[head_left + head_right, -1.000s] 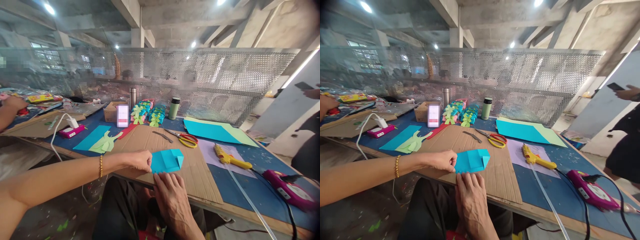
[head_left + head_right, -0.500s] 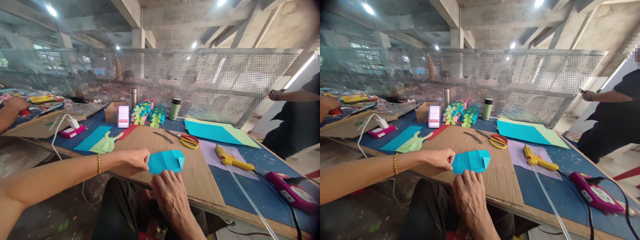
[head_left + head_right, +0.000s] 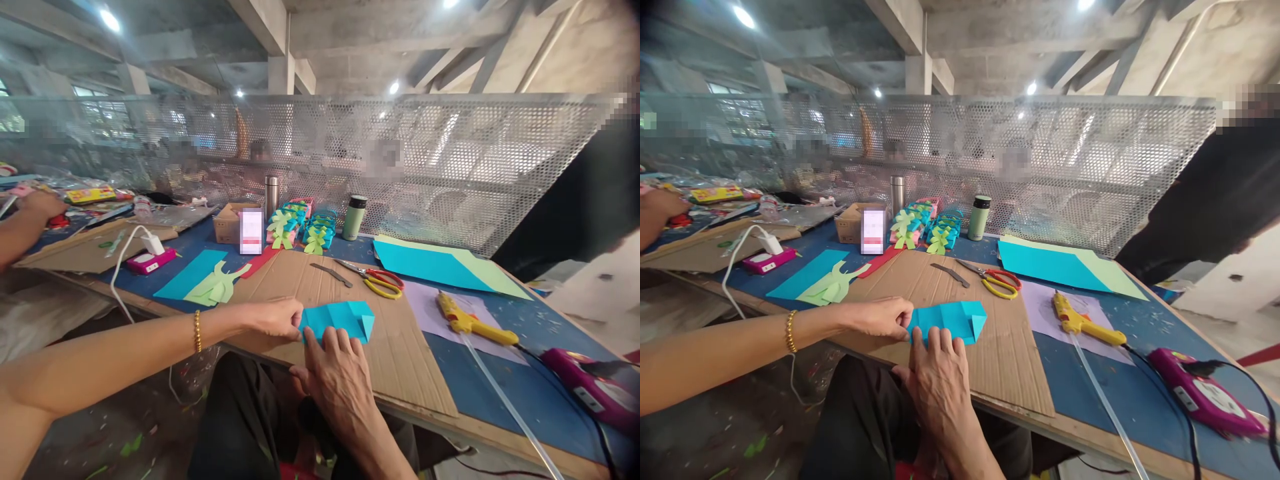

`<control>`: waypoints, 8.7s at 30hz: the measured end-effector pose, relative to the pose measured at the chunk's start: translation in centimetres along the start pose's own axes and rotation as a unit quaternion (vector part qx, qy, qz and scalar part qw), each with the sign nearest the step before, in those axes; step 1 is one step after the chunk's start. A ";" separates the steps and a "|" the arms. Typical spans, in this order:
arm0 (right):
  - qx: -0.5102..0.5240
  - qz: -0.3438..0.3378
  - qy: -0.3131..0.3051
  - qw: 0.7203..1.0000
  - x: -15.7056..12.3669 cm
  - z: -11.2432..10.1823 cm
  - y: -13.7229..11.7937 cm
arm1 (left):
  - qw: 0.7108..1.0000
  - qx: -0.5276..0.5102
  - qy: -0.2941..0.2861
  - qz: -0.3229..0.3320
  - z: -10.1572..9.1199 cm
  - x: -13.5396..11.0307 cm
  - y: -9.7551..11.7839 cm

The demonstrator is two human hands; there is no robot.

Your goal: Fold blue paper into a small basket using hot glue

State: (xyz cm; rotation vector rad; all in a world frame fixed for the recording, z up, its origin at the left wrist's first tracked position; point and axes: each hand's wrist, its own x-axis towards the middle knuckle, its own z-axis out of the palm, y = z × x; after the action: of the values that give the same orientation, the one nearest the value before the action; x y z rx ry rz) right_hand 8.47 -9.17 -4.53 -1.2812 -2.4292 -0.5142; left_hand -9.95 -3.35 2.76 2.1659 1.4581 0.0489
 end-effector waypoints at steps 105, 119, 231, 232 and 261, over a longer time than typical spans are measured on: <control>0.004 0.012 0.005 1.000 0.0 0.2 0.0 | 0.999 0.016 -0.044 0.020 -1.2 0.7 -3.6; 0.012 0.004 0.024 1.000 0.0 0.5 0.0 | 0.905 0.246 0.288 0.197 7.3 -3.8 -0.8; 0.074 -0.013 0.009 0.997 -4.0 -1.2 7.4 | 0.905 0.252 0.304 0.159 10.1 -1.1 -3.1; 0.086 -0.005 -0.002 0.996 -3.3 -1.9 7.7 | 0.912 0.247 0.290 0.154 9.9 -1.3 -2.9; 0.387 0.072 -0.133 0.909 13.3 0.9 15.5 | 0.937 0.019 0.302 0.175 -3.2 7.1 4.0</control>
State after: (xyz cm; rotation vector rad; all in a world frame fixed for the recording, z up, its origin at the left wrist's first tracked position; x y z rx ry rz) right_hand 14.25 8.84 3.15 -1.1816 -2.3078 0.6578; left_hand -4.56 3.02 5.50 2.5463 1.3407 0.8883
